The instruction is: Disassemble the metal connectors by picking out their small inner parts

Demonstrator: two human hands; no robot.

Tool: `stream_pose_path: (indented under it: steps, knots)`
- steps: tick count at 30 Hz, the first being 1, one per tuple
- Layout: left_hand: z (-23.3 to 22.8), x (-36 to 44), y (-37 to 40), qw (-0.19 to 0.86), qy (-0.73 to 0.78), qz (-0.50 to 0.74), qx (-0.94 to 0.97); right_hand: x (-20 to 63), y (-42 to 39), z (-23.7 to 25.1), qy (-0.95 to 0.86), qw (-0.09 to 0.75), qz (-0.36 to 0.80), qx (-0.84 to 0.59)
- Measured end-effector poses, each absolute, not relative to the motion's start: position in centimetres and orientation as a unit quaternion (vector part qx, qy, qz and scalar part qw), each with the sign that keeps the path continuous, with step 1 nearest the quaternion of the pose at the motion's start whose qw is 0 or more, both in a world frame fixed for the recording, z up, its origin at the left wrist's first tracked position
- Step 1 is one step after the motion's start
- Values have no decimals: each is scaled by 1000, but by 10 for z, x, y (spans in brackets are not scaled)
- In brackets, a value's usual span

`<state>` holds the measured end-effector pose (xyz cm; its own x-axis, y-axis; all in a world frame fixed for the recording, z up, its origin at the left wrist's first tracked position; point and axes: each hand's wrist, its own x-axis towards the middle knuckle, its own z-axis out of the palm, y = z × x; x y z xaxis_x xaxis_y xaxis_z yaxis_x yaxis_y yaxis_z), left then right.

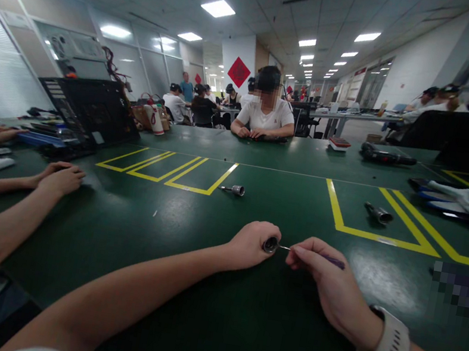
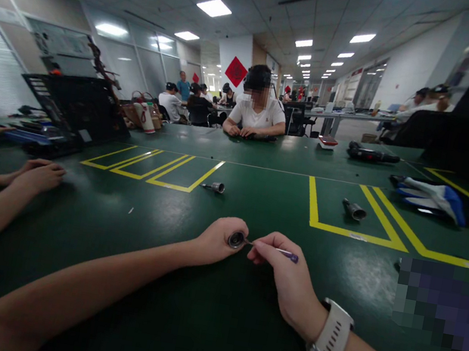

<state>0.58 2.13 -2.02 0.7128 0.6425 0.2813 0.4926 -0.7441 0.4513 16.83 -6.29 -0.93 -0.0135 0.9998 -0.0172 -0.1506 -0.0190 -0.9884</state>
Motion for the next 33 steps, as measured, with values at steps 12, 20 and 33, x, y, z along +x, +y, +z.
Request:
stream_pose_path:
  steps: [12,20,33]
  knots:
    - [-23,7,23,177,348,216,895,171,-59,-13,-391,566,587,-427]
    - [-24,7,24,156,370,205,892,173,-59,-18,-389,577,567,-442]
    - [-23,7,24,193,391,237,868,172,-56,-15,-429,562,466,-532]
